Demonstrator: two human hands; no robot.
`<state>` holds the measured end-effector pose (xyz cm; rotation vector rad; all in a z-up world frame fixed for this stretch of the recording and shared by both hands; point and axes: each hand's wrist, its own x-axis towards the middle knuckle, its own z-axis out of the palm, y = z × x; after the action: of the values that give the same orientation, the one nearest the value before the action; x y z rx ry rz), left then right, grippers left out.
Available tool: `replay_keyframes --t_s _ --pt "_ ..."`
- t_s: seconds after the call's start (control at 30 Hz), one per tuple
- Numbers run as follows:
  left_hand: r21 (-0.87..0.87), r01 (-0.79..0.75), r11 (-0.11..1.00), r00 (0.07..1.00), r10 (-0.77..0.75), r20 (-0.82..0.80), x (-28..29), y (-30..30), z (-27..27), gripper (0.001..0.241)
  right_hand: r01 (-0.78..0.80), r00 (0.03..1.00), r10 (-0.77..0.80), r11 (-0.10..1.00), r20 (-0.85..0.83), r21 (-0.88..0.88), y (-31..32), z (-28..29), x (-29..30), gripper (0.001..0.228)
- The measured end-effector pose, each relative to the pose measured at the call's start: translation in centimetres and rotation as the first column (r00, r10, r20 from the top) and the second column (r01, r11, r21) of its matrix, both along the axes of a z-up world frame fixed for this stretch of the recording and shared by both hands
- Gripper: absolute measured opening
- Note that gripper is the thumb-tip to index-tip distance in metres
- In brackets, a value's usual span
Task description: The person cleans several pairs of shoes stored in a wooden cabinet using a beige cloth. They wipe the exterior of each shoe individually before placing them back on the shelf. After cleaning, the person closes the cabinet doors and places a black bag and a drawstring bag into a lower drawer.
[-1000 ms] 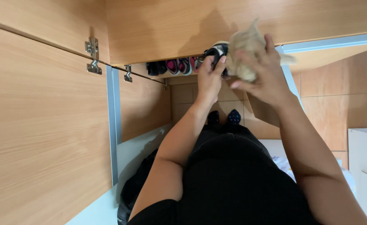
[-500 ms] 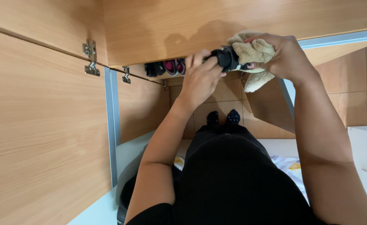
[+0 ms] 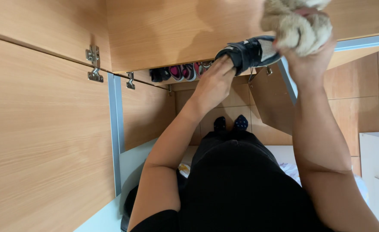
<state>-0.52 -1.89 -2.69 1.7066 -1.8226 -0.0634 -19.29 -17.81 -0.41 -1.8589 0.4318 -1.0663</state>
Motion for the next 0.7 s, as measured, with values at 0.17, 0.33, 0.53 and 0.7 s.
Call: replay_keyframes --t_s 0.17,0.33,0.53,0.7 --pt "-0.230 0.057 0.972 0.992 -0.030 0.122 0.0 -1.0 0.5 0.024 -0.100 0.912 -0.180 0.775 -0.369 -0.624 5.2 3.0 3.5 0.072" --pt "-0.185 -0.102 0.977 0.995 0.104 0.003 1.3 -1.2 -1.1 0.044 -0.106 0.952 0.065 0.987 -0.299 -0.124 6.0 0.0 3.4 0.060" --pt "-0.125 -0.259 0.958 0.951 0.229 -0.209 2.7 -1.6 3.1 0.030 -0.018 0.998 0.024 0.995 -0.060 0.094 5.7 -0.3 3.2 0.039" --pt "0.290 -0.259 0.921 0.469 0.382 -0.796 2.8 -2.3 -0.7 0.043 -0.096 0.930 -0.105 0.855 0.351 0.510 2.0 -0.3 4.1 0.060"
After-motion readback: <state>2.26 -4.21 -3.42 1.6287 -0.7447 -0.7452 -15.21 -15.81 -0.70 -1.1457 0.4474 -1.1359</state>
